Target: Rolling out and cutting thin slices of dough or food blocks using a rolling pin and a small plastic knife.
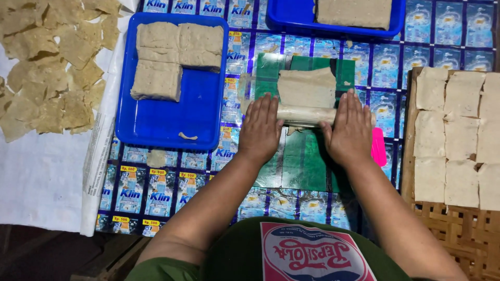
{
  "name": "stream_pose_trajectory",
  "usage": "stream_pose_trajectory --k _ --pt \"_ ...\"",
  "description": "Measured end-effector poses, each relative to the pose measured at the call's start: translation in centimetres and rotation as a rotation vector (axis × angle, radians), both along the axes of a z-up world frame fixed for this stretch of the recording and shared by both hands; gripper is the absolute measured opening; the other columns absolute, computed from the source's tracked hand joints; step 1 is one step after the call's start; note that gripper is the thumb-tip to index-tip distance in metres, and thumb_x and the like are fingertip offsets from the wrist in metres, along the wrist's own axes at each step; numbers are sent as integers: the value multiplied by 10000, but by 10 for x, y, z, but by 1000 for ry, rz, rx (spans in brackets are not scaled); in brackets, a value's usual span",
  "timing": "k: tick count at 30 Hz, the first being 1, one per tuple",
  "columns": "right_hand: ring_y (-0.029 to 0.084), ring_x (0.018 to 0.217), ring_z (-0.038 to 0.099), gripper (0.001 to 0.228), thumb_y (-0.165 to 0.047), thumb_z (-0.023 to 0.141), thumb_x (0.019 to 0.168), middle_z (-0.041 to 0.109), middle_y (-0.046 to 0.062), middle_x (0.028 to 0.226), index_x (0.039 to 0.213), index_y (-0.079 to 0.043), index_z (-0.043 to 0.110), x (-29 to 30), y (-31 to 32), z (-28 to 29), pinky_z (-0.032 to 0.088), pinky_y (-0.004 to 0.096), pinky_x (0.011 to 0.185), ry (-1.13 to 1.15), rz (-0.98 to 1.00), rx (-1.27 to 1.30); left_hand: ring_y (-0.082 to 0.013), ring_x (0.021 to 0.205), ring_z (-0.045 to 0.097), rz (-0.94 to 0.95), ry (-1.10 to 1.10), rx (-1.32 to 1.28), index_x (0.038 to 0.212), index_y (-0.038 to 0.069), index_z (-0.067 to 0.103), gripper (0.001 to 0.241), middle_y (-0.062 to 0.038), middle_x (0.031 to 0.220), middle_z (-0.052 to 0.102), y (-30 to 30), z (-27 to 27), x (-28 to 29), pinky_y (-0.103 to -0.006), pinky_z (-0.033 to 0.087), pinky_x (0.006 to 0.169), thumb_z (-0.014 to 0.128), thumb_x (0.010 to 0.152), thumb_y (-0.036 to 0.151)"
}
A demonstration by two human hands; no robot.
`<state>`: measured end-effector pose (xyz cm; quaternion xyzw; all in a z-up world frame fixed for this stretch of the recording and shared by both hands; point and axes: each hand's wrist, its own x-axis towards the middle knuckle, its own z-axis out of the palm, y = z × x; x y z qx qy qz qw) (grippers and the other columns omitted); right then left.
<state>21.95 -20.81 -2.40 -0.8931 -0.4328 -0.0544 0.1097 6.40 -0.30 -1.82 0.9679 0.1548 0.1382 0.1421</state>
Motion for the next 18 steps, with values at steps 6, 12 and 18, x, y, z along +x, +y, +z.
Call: stream_pose_trajectory --k 6,12,18 --pt "449 1563 216 827 -581 316 1103 249 324 1673 1598 81 327 34 31 11 8 709 1183 119 -59 -41 -375 1436 440 121 3 21 1480 28 441 572 -206 1494 488 22 -8 49 -494 312 1212 396 1065 419" --pt "330 1569 -51 691 -421 294 1092 12 222 1708 1675 -61 208 66 77 47 -95 694 1150 224 -138 -131 -390 1556 82 195 100 54 1549 -3 407 603 -216 1664 213 45 4 100 -519 109 1262 402 1043 324" --pt "264 1517 -203 729 -490 259 1114 -127 157 1694 1712 -89 144 108 103 50 -145 704 1142 282 -152 -164 -336 1557 -64 210 255 -18 1639 24 168 663 -208 1696 16 74 22 139 -549 -15 1252 351 1085 339"
